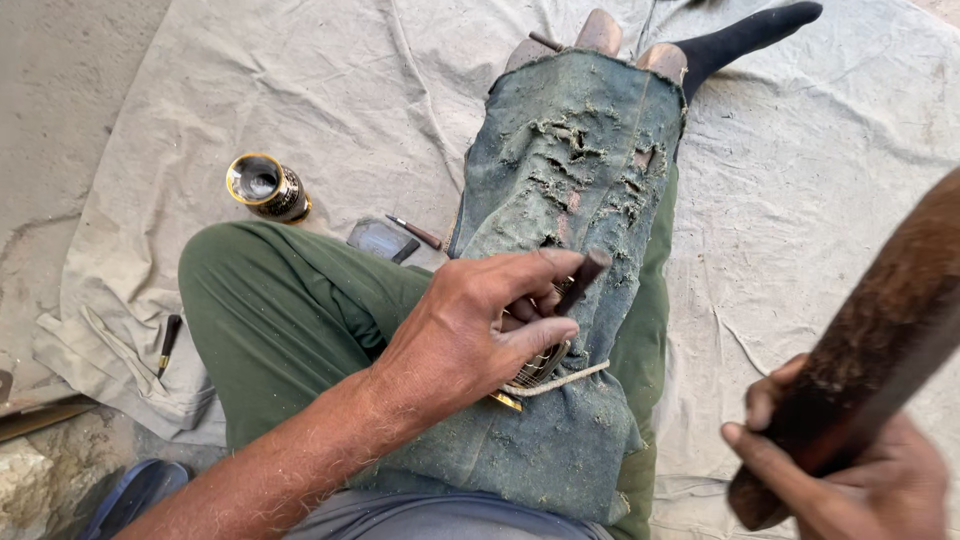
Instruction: The person sits on the ground with a brass pot resting on a worn cloth pad on their lap. They hold a punch against the pot's surface and strike it with a wooden mallet, repositioning the punch repeatedly to work the metal, with another brass vessel and a stone sitting on the cloth beside them.
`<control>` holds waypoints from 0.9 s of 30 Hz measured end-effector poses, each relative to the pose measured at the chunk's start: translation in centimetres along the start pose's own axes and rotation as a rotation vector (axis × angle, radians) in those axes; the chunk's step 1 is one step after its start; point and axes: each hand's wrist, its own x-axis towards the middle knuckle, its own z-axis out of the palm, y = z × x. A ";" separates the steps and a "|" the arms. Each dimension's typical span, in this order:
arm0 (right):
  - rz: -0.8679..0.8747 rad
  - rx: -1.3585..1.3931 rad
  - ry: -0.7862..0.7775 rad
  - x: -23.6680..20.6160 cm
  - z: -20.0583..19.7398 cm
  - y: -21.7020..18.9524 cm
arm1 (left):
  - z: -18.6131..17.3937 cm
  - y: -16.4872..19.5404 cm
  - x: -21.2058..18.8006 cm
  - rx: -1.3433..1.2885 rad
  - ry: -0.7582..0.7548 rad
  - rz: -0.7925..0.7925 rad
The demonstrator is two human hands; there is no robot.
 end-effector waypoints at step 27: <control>-0.109 -0.728 -0.127 7.1 -1.3 -5.3 | 0.5 -0.1 -0.7 0.221 0.084 0.206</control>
